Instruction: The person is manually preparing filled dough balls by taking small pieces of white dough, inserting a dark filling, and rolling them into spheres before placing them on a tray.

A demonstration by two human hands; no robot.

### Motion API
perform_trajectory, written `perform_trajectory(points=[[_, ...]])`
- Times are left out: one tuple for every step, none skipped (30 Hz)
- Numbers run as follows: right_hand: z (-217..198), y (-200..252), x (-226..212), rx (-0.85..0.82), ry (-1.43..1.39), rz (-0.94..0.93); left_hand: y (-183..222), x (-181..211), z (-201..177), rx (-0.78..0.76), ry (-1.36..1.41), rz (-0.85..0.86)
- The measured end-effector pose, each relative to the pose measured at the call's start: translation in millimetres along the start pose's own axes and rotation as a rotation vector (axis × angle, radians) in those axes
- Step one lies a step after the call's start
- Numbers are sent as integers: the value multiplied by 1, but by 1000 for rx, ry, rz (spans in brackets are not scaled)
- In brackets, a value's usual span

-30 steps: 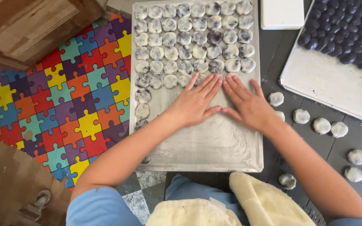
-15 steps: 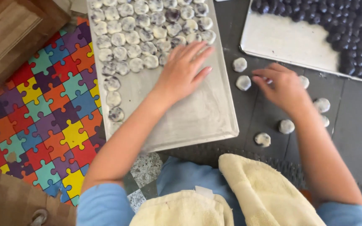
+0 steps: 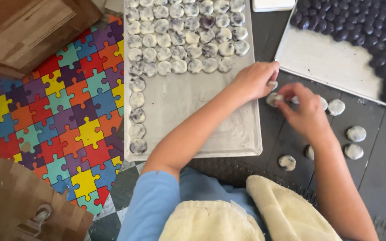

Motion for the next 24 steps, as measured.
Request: perform_trajectory(points=[[-3,-10,1,-1,4,0,9,4,-27,2,3,2],[-8,-19,6,19,-4,42,18,2,-54,10,104,-52],[-12,-28,11,42,-14,85,27,0,-82,17,203,-106],[-8,-44,14,43,-10,86,31,-8,-105,17,204,-102],[1,-57,18,12,-65,101,37,-23,-134,109,241,-171],[10,-70,21,-18,-119,116,45,-39,-163,201,277,-241],[24,-81,29,-21,-116,119,53,-44,-176,200,282,-241],[42,-92,34,-59,-169,107,63,-52,-192,242,288,-267],[59,-106,39,-93,-224,92,72,-60,-210,286,290,-292],[65,-111,42,-93,-223,90,81,-63,-215,288,290,-291],[66,-116,35,-45,-180,-29,92,-69,-221,309,320,-313],[67,-119,27,3,-138,-149,104,-75,-226,330,351,-334],[68,-113,20,1,-142,-149,111,-79,-227,330,349,-338],[64,-107,7,51,-29,-218,120,-85,-226,315,383,-383],[60,-98,-6,98,85,-286,129,-92,-223,299,418,-428],[62,-91,-12,95,82,-286,134,-102,-217,299,419,-433],[75,-86,-19,-18,220,-290,140,-111,-216,339,440,-416],[87,-79,-24,-130,358,-295,147,-120,-214,378,461,-399],[89,-79,-28,-135,355,-298,151,-123,-214,380,462,-404],[94,-79,-30,-170,409,-293,156,-126,-212,379,471,-420],[99,-77,-33,-204,462,-285,162,-129,-211,375,479,-436],[98,-79,-34,-207,458,-285,167,-130,-211,374,478,-441],[97,-79,-34,-235,472,-278,170,-129,-212,378,477,-437],[96,-78,-33,-262,485,-270,173,-128,-211,382,476,-433]])
Point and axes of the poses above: each hand's wrist, its own y-axis away from the middle knuckle, its own z-axis out of the palm, x = y × z, the point moved 9 cm from there along -y, towards the middle knuckle, and after that the axes turned 5 degrees about -z, right-handed, at the moved point
